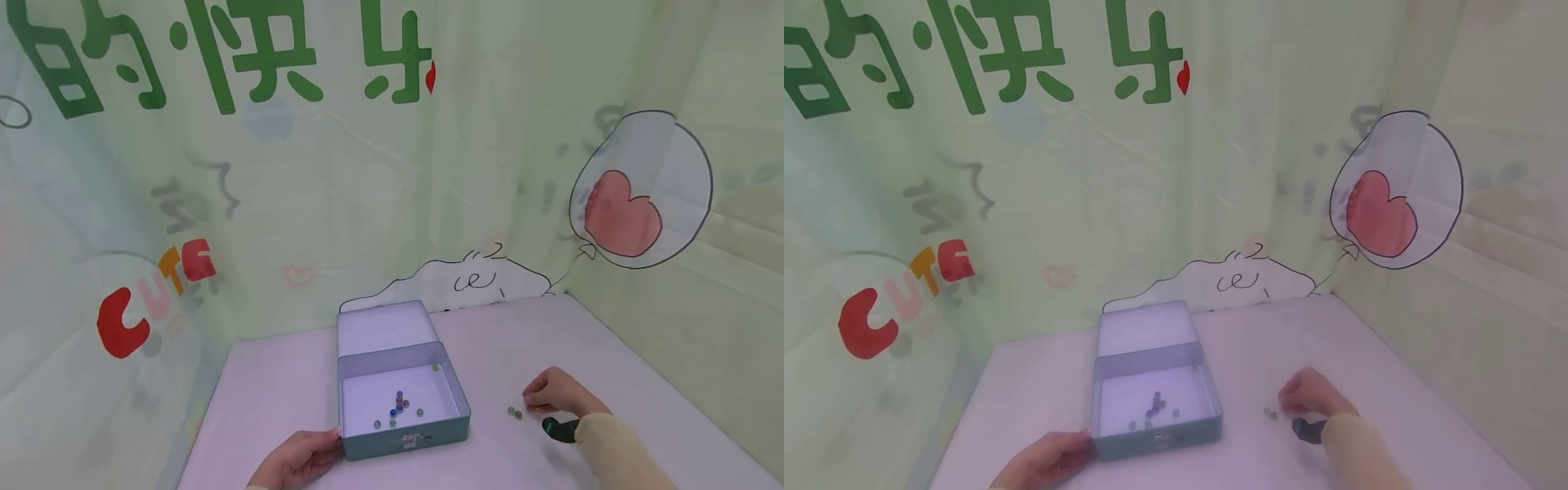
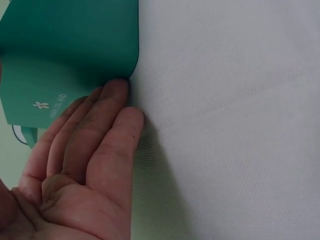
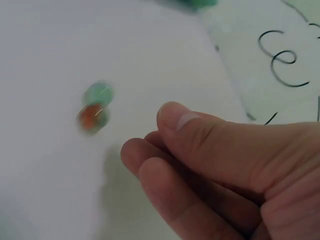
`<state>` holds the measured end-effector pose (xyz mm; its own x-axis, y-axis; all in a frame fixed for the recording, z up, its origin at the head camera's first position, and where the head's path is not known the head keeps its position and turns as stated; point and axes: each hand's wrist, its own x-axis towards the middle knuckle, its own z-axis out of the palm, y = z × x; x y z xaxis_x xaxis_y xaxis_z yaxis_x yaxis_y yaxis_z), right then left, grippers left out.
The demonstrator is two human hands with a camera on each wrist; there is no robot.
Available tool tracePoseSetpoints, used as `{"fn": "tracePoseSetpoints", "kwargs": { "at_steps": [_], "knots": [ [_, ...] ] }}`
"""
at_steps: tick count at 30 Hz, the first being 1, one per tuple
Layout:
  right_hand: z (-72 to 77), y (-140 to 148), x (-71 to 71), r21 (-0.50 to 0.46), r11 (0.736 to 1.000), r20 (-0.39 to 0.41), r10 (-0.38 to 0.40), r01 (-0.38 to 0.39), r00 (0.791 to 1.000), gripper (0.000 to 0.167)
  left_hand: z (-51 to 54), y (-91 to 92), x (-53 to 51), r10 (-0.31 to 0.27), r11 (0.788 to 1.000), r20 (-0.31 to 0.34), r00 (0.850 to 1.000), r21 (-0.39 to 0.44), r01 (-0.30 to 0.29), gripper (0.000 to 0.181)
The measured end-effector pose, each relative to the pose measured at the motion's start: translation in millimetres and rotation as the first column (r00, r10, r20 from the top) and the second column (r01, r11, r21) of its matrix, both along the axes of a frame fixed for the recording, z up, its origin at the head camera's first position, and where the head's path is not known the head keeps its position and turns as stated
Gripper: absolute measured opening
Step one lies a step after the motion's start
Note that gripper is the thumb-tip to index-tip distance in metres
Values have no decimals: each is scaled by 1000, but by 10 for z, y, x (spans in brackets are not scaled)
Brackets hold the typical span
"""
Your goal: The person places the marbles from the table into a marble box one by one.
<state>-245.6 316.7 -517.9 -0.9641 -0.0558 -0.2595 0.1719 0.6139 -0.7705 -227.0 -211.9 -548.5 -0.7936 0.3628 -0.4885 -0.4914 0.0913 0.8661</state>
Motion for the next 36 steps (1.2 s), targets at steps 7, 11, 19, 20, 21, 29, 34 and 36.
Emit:
{"fn": "tracePoseSetpoints", "kwargs": {
  "at_steps": [7,11,19,20,21,29,34,36],
  "knots": [
    [-126,-49,60,8,1000,0,-5,5,1000,12,27,-33,-12,-2,1000,-13,1000,-25,2,52],
    [-135,-159,34,96,995,-21,-15,17,1000,7,26,-34,-5,3,1000,7,1000,-7,-3,52],
    [-87,-370,26,302,953,-73,50,-25,996,12,18,-41,21,-5,1000,29,1000,20,4,53],
    [-81,-386,31,316,948,-81,57,-29,995,14,17,-43,25,-8,1000,26,1000,17,8,53],
    [-72,-402,37,328,944,-85,60,-29,995,15,14,-44,28,-13,1000,25,1000,21,12,53],
    [-26,-464,74,358,933,-35,43,-27,998,13,38,-47,39,-25,999,37,999,48,23,58],
    [-23,-413,104,331,943,-39,37,-22,999,10,77,-17,46,-18,999,43,999,41,16,54],
    [-42,-361,124,296,955,-42,11,2,999,9,93,-1,50,-16,999,44,999,40,14,53]
  ]
}}
